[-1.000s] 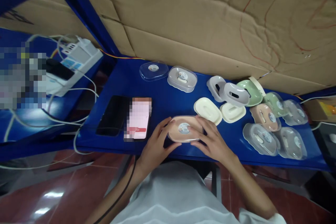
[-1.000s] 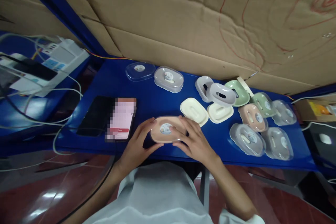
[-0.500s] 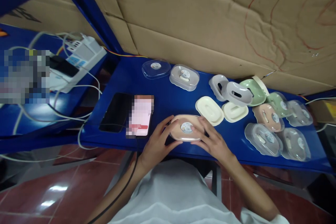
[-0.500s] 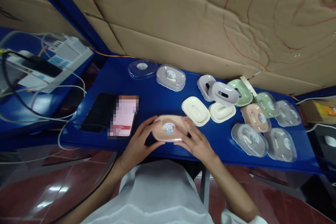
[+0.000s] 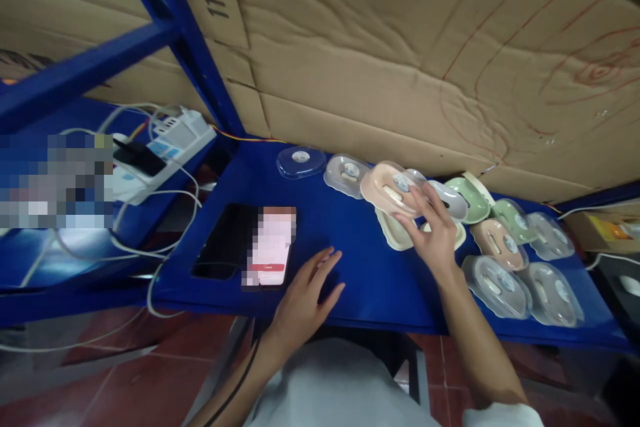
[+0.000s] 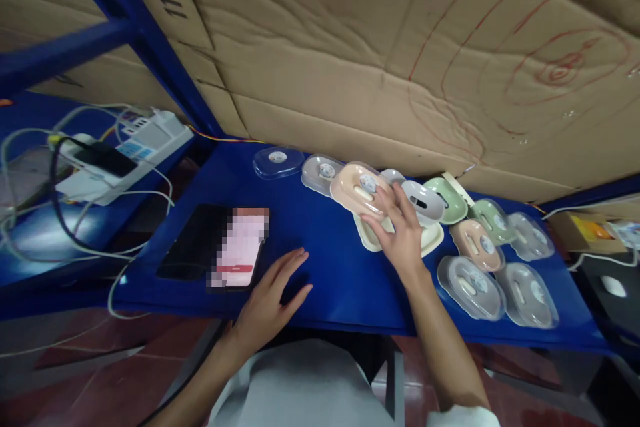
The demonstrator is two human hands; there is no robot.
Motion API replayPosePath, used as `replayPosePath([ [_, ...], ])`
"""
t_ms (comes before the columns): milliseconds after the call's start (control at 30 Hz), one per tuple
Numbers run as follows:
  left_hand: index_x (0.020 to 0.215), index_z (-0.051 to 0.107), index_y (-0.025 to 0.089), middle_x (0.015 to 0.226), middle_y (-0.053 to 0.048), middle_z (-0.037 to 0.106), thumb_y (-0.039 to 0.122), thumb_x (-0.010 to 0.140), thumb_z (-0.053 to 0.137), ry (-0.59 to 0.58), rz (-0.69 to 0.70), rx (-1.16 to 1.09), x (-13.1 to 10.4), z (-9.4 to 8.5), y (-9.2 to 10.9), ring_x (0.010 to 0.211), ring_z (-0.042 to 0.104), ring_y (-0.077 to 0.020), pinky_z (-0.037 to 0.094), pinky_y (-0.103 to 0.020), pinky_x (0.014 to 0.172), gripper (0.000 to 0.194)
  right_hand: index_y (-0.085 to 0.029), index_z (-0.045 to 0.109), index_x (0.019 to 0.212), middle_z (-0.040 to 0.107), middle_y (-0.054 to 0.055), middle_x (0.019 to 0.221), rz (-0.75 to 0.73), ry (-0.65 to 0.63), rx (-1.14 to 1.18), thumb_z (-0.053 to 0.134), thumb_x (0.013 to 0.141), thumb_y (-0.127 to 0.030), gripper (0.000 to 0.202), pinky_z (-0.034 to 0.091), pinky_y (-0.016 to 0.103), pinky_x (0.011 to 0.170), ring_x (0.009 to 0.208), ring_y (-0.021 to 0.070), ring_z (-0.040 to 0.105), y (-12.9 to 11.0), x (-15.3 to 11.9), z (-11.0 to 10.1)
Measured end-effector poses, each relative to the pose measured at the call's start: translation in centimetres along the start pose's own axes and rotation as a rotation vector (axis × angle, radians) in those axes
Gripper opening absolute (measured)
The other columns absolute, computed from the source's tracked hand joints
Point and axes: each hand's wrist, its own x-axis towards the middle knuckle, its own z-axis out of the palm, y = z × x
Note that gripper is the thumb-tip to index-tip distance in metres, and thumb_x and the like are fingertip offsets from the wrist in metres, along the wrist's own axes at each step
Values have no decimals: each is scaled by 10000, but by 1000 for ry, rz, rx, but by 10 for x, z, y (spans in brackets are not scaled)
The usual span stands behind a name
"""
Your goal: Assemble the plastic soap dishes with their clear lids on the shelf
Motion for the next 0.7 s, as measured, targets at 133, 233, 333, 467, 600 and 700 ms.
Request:
replayPosePath([
  [133,1565,495,324,1511,-85,640,304,1073,594,17,31,59,0,2,-1,1393,647,-250,571,-441,1170,502,-246,641,1503,482,113,1679,1,-100,63,686,1010,-541,576,448,466,1281,1513,308,530,12,44,47],
  [233,1524,550,315,1468,-77,672,296,1067,598,56,53,67,-2,4,-4,1342,685,-240,600,-414,1134,460,-228,545,1585,380,113,1741,1,-182,86,587,1068,-531,601,428,456,1289,1573,303,449,10,63,76],
  [333,1467,610,308,1437,-69,695,288,1062,600,89,81,80,-3,5,-7,1304,710,-239,622,-396,1100,405,-223,399,1672,290,128,1778,-1,-161,45,577,1074,-516,689,374,538,1314,1643,339,302,3,63,77],
  [467,1396,661,302,1403,-66,719,306,1063,600,103,140,127,-3,5,-11,1247,736,-249,652,-398,1040,339,-246,453,1640,479,143,1673,5,-189,-83,573,1082,-449,606,425,563,1271,1555,338,455,-11,23,44],
  [600,1429,640,307,1410,-64,719,307,1065,595,54,191,182,-2,4,-14,1239,733,-263,654,-428,1022,367,-225,593,1523,655,155,1502,40,-306,-210,584,1078,-367,467,509,608,1163,1390,363,617,-30,-45,13],
  [700,1492,592,311,1463,-61,694,297,1068,581,6,207,215,0,3,-14,1284,710,-265,642,-433,1036,425,-227,647,1441,632,128,1543,-1,-417,-138,510,1056,-135,419,473,609,1218,1432,309,603,-42,-82,-1],
])
